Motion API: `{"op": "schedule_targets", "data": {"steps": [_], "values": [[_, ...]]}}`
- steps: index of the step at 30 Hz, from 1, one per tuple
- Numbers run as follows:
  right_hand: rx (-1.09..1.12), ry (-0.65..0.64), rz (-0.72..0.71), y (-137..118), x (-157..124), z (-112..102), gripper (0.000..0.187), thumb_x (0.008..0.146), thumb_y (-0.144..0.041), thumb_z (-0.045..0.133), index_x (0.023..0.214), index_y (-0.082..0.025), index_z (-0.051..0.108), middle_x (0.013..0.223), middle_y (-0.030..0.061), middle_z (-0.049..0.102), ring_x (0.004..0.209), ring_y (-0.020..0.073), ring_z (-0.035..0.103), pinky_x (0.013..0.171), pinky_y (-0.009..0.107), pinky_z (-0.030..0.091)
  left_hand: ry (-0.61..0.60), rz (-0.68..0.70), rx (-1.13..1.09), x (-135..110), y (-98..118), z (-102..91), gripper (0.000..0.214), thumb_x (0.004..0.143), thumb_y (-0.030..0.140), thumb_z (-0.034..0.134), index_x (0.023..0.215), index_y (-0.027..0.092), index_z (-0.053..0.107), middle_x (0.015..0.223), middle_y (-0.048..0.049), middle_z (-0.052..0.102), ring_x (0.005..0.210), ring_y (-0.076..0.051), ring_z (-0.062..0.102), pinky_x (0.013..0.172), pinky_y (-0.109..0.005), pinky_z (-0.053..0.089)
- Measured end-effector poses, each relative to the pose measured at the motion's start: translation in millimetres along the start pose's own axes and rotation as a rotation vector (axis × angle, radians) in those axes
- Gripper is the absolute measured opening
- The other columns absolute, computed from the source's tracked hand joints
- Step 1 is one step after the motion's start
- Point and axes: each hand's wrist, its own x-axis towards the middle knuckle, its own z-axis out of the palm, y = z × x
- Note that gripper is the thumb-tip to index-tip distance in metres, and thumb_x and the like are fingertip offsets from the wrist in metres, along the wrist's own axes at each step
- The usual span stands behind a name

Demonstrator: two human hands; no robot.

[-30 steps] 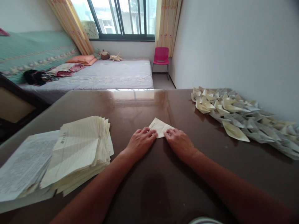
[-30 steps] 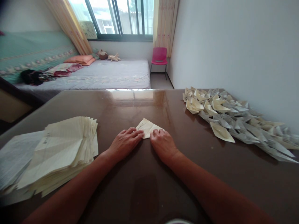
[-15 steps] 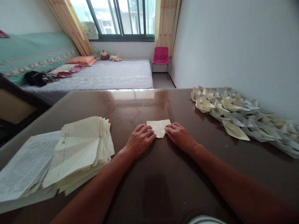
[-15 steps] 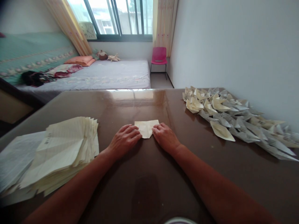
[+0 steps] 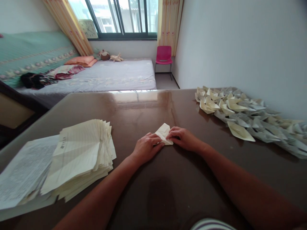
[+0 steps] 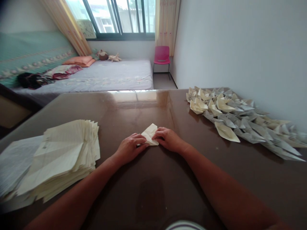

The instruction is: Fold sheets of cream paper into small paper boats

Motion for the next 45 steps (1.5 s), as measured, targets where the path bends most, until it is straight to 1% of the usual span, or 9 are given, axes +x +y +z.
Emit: {"op": "schedule_targets", "data": {"steps": [4,7,10,18,24,30,36,42,45], "values": [[-0.01,-0.085,0.019,-5.6,-0.2,-8.0,0.021,0.08,-0.007,0.053,0.087,-0.017,0.069,0.094,0.0048,0.062,0.087,0.0141,0.058,0.082,0.026,0.045,0.027,-0.169,0.012,3.8,0.0,5.7,0.03,0.091,0.044,0.047,0.08,0.023,0.065,0.082,0.0,0.065,0.079,-0.015,0.058,0.068,-0.025,0.042],[-0.036,-0.116,0.035,-9.3,0.2,-9.5,0.012,0.083,-0.016,0.056,0.087,-0.016,0.067,0.091,0.0053,0.061,0.086,0.0152,0.056,0.082,0.027,0.044,0.028,-0.24,0.033,5.2,2.0,6.6,0.025,0.091,0.042,0.047,0.087,0.024,0.064,0.081,0.0003,0.065,0.074,-0.015,0.058,0.064,-0.025,0.039],[-0.094,-0.081,0.064,-11.5,0.8,-3.5,0.014,0.088,-0.026,0.056,0.083,-0.016,0.064,0.088,0.0055,0.061,0.086,0.0161,0.055,0.08,0.028,0.044,0.024,-0.253,0.057,6.2,3.4,5.8,0.024,0.092,0.04,0.045,0.088,0.025,0.063,0.082,0.0004,0.066,0.074,-0.015,0.058,0.064,-0.025,0.039],[-0.269,0.003,0.148,-20.8,1.2,9.7,0.012,0.088,-0.023,0.053,0.079,-0.016,0.057,0.092,0.0076,0.057,0.089,0.0177,0.052,0.084,0.032,0.043,0.009,-0.287,0.135,7.4,7.2,5.3,0.023,0.092,0.04,0.044,0.086,0.024,0.06,0.085,0.0001,0.067,0.08,-0.016,0.059,0.064,-0.025,0.038],[-0.211,0.015,0.133,-17.9,2.0,11.1,0.011,0.087,-0.019,0.053,0.077,-0.016,0.055,0.101,0.0098,0.057,0.098,0.0183,0.052,0.09,0.034,0.043,0.029,-0.281,0.165,7.4,7.4,7.3,0.022,0.092,0.041,0.044,0.086,0.025,0.057,0.085,0.0008,0.066,0.081,-0.017,0.059,0.063,-0.026,0.038],[-0.145,-0.008,0.091,-10.9,0.0,4.8,0.008,0.085,-0.024,0.058,0.083,-0.016,0.057,0.1,0.0078,0.057,0.094,0.0172,0.054,0.087,0.033,0.044,0.012,-0.274,0.167,7.7,7.8,6.9,0.02,0.093,0.039,0.044,0.089,0.024,0.057,0.088,-0.0001,0.066,0.083,-0.016,0.059,0.065,-0.025,0.039],[0.071,-0.169,0.146,-5.0,-3.7,-16.6,0.039,0.074,-0.029,0.071,0.107,-0.018,0.054,0.103,0.0044,0.058,0.088,0.0157,0.056,0.08,0.03,0.047,0.017,-0.268,0.178,7.8,8.7,7.2,0.02,0.093,0.038,0.043,0.089,0.024,0.057,0.09,-0.0005,0.066,0.085,-0.017,0.059,0.066,-0.025,0.04],[0.102,-0.178,0.126,-2.5,-4.5,-20.9,0.041,0.073,-0.028,0.071,0.109,-0.017,0.055,0.105,0.005,0.058,0.089,0.0158,0.057,0.082,0.031,0.048,0.017,-0.255,0.189,7.3,8.2,7.8,0.02,0.094,0.038,0.042,0.09,0.024,0.056,0.089,-0.0007,0.066,0.085,-0.017,0.058,0.066,-0.025,0.039],[0.219,-0.167,0.109,3.3,-4.2,-19.9,0.035,0.078,-0.027,0.065,0.11,-0.017,0.056,0.11,0.0063,0.058,0.089,0.0147,0.058,0.081,0.03,0.05,0.026,-0.241,0.198,7.1,7.9,8.6,0.02,0.094,0.038,0.041,0.09,0.024,0.056,0.09,-0.0004,0.065,0.085,-0.017,0.058,0.066,-0.025,0.039]]}}
